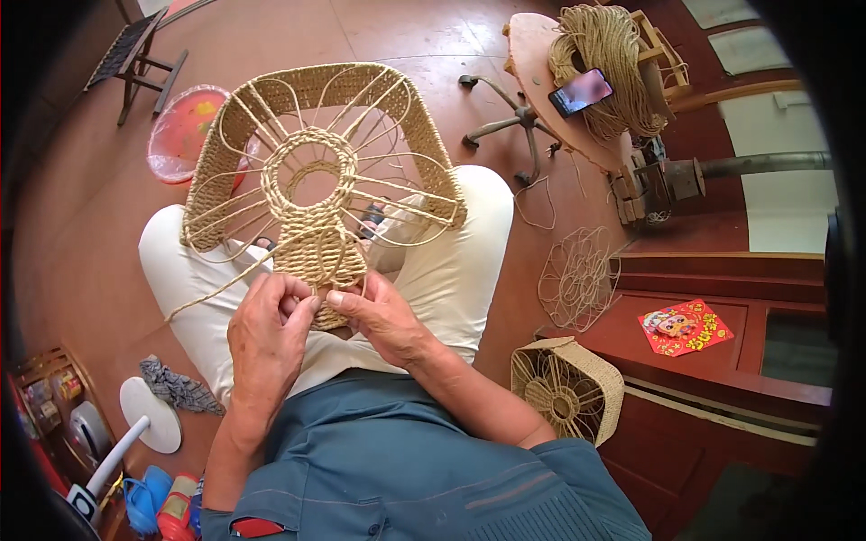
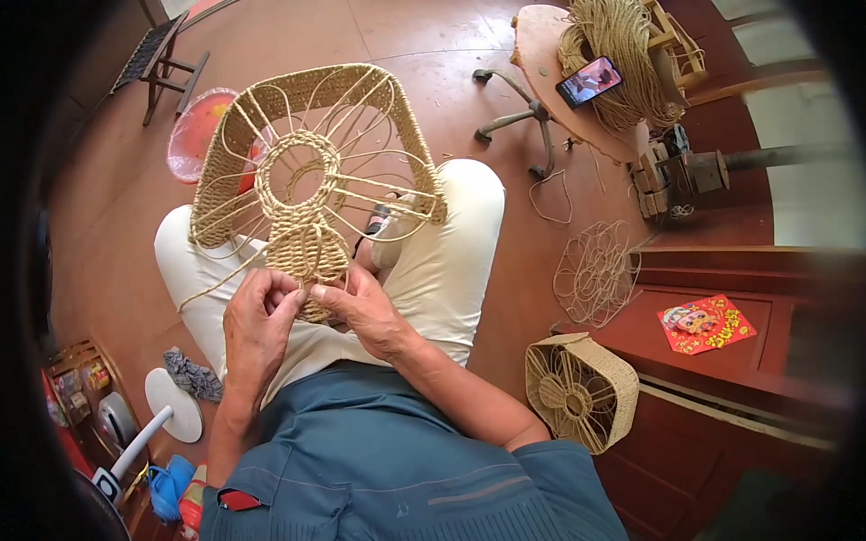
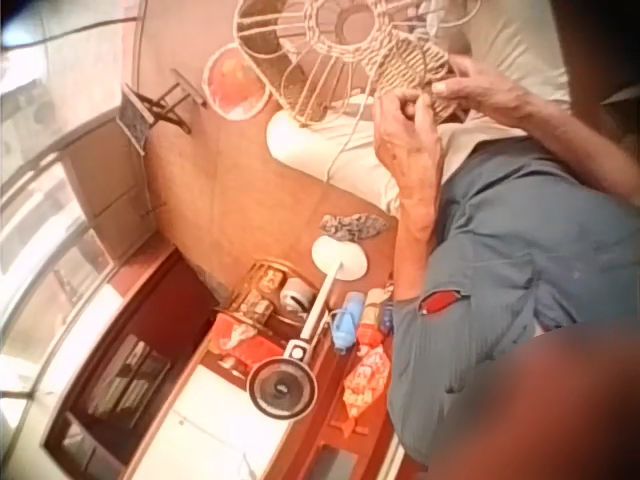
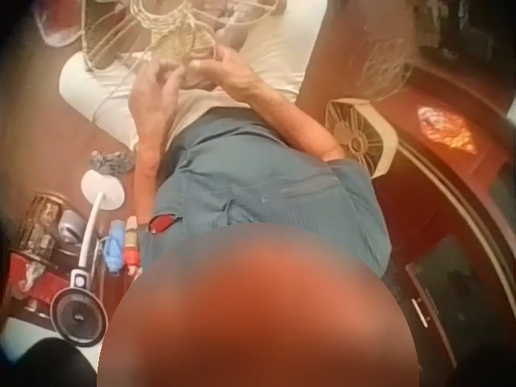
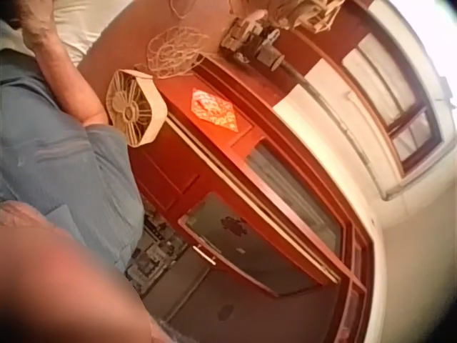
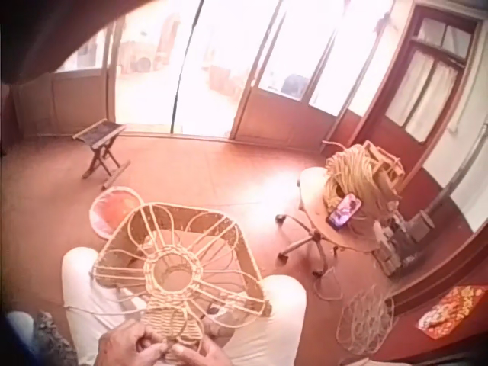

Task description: Manually weaving a complex straw or wicker structure using thin strips of material.

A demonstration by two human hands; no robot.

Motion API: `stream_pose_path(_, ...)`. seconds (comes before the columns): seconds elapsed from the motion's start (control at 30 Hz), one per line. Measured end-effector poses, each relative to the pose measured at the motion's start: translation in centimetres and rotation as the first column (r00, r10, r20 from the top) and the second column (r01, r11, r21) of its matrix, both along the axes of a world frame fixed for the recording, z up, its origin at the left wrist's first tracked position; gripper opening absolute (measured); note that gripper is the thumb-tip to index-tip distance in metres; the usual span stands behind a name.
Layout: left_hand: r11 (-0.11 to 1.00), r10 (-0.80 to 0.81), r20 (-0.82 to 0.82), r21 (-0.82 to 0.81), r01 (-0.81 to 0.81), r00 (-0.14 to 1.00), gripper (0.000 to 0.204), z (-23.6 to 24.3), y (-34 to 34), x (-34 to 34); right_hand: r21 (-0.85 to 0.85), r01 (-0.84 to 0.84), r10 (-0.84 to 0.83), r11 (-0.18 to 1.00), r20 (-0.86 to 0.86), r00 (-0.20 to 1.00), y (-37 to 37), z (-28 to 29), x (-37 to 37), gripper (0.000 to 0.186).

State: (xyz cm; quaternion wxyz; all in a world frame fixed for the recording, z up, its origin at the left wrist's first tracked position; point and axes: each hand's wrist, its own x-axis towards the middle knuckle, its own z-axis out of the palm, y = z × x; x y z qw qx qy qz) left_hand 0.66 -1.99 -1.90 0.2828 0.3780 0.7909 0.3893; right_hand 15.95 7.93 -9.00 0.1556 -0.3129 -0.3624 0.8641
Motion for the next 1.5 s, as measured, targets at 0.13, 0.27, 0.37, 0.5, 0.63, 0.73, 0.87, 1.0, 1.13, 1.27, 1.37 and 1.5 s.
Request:
stream_pose_path(0.13,1.000,-0.009,-0.021,-0.009,0.009,1.000,0.011,-0.6,-0.5,0.4,-0.022,0.003,-0.004,1.000,-0.041,0.999,-0.1,-0.2,-0.1,0.051)
stream_pose_path(0.27,0.977,-0.050,-0.360,0.176,0.120,0.932,0.018,-1.6,-1.2,0.9,-0.029,0.033,-0.034,0.999,-0.057,0.998,-0.3,0.1,-0.2,0.057)
stream_pose_path(0.37,0.957,-0.041,-0.561,0.215,0.194,0.827,0.021,-2.7,-1.4,1.3,-0.047,0.042,-0.044,0.998,-0.046,0.998,-0.3,0.4,-0.2,0.056)
stream_pose_path(0.5,0.945,-0.081,-0.531,0.227,0.234,0.843,0.023,-4.0,-1.7,1.7,0.020,0.035,-0.036,0.999,0.026,0.999,-0.2,0.6,0.2,0.057)
stream_pose_path(0.63,0.947,-0.053,-0.280,0.291,0.137,0.959,0.023,-4.6,-2.3,1.6,0.005,0.085,-0.085,0.996,-0.014,0.996,-0.6,0.5,-0.1,0.057)
stream_pose_path(0.73,0.949,0.122,0.199,0.265,-0.173,0.972,0.016,-5.1,-2.2,1.7,0.012,0.136,-0.135,0.991,-0.077,0.988,-0.8,0.4,-0.5,0.060)
stream_pose_path(0.87,0.908,0.047,0.574,0.317,-0.274,0.817,0.010,-5.9,-2.0,0.4,0.180,0.287,-0.260,0.941,-0.157,0.953,-1.6,1.0,-1.2,0.063)
stream_pose_path(1.0,0.927,0.131,0.744,0.142,-0.347,0.655,0.034,-5.6,-2.6,-3.3,0.662,0.202,-0.414,0.722,0.178,0.893,-2.8,1.0,-0.7,0.065)
stream_pose_path(1.13,0.940,0.137,0.773,0.095,-0.327,0.619,0.044,-4.1,-3.8,-6.6,0.976,0.110,-0.732,-0.187,-0.213,0.647,-3.5,0.3,-1.4,0.053)
stream_pose_path(1.27,0.968,0.104,0.625,0.115,-0.224,0.773,0.044,-4.0,-1.9,-6.4,0.971,-0.013,-0.430,-0.238,-0.093,0.898,-3.6,-0.1,-2.8,0.025)
stream_pose_path(1.37,0.988,0.036,0.462,0.114,-0.100,0.886,0.042,-4.4,0.9,-4.8,0.959,0.071,-0.399,-0.273,-0.180,0.899,-3.8,0.3,-3.6,0.016)
stream_pose_path(1.5,0.993,-0.082,0.296,0.110,0.052,0.952,0.040,-4.5,4.4,-2.6,0.923,0.140,-0.438,-0.357,-0.298,0.848,-3.8,0.6,-3.6,0.017)
